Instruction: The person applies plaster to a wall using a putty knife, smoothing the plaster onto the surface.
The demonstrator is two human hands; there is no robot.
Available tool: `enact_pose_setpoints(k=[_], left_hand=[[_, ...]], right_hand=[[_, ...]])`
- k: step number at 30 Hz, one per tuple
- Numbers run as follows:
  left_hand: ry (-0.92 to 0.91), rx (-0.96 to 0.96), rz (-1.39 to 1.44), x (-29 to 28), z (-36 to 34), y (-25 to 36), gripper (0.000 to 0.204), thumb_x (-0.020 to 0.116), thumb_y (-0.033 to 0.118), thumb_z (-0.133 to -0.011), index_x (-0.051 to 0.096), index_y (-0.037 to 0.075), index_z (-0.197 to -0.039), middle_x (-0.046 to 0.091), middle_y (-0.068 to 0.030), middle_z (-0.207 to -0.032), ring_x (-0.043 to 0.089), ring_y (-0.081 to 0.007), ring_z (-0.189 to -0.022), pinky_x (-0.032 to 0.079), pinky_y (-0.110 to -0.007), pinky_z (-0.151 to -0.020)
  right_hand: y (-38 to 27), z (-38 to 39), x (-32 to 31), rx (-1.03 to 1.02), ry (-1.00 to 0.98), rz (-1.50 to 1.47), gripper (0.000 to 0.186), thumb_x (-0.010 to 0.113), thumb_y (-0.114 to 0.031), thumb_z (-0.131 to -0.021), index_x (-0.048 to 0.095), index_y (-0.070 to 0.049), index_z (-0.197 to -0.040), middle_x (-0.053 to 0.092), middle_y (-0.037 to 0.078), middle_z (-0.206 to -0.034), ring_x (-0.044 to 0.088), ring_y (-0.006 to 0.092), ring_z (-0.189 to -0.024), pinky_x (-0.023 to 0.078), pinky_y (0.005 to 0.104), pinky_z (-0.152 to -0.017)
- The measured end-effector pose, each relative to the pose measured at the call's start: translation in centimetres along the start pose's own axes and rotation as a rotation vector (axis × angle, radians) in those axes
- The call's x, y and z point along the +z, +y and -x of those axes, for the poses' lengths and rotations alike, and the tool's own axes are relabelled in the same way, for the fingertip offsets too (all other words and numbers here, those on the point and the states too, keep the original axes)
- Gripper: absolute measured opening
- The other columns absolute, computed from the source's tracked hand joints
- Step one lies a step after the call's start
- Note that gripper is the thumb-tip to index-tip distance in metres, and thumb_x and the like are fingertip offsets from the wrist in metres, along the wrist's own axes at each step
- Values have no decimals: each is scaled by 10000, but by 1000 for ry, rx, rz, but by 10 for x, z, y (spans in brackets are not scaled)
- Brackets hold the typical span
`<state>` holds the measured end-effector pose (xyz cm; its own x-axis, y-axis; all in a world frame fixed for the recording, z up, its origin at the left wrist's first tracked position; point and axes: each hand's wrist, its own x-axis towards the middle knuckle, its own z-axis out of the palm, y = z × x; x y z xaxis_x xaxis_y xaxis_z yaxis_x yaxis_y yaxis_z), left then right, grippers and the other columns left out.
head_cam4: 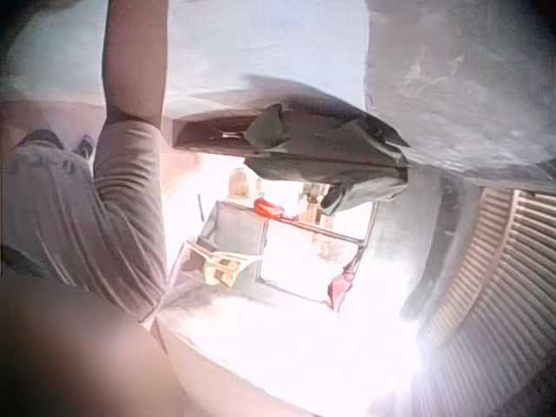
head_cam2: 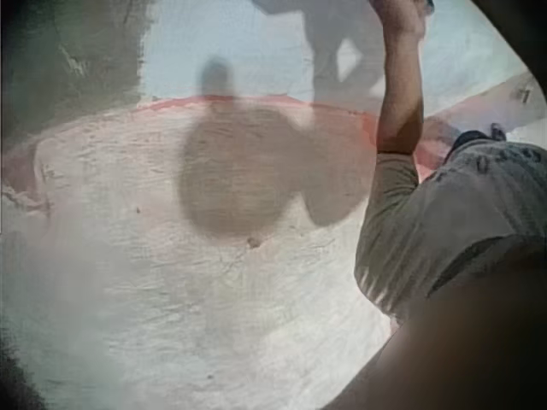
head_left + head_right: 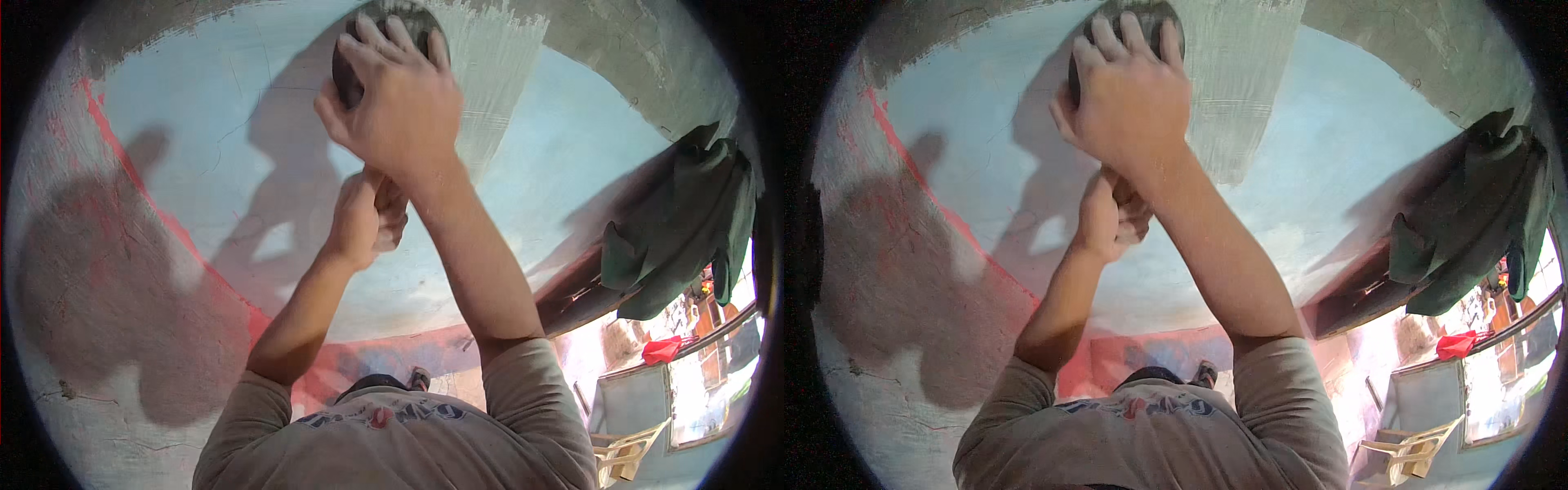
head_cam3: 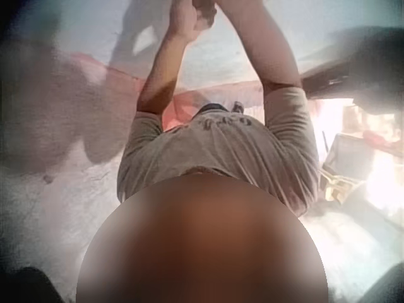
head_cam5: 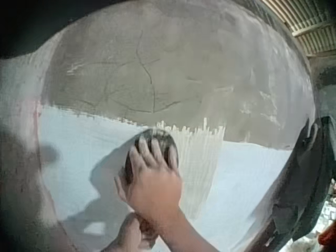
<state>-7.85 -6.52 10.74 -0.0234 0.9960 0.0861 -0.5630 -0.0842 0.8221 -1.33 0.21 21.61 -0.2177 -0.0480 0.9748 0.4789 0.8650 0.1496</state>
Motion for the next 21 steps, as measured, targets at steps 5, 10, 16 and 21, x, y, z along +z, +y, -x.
enact_pose_setpoints(k=[5, 10, 16, 21], left_hand=[[76, 5, 4, -11, 3, -26, 567, 440, 585, -1060, 356, 171, -683, 261, 65, -546, 235, -68, -391, 137, -259, -364], [61, -34, -31, -19, 19, -50, 574, 453, 606, -1047, 374, 163, -691, 305, 61, -545, 251, -64, -394, 152, -252, -367], [70, 21, -70, 13, -1, 17, 509, 460, 549, -1047, 426, 165, -714, 329, 54, -559, 282, -76, -415, 186, -258, -376], [75, 80, 0, -31, 3, -47, 544, 436, 550, -1068, 427, 138, -712, 302, 61, -538, 225, -71, -394, 146, -272, -372]], right_hand=[[-1, 21, 3, 0, -22, -32, 426, 744, -344, -773, 729, -50, -1081, 681, 148, -1282, 605, 359, -1238, 395, 577, -1116], [-10, 59, -4, 66, -128, -44, 493, 742, -335, -780, 726, -50, -1183, 650, 163, -1362, 548, 358, -1351, 352, 603, -1168], [4, -20, -4, -9, -2, -48, 437, 720, -309, -778, 751, -67, -1141, 700, 144, -1307, 646, 357, -1224, 437, 525, -1104], [-10, 43, 10, 26, -19, -48, 458, 727, -327, -792, 725, -61, -1165, 659, 142, -1340, 582, 362, -1290, 373, 583, -1144]])
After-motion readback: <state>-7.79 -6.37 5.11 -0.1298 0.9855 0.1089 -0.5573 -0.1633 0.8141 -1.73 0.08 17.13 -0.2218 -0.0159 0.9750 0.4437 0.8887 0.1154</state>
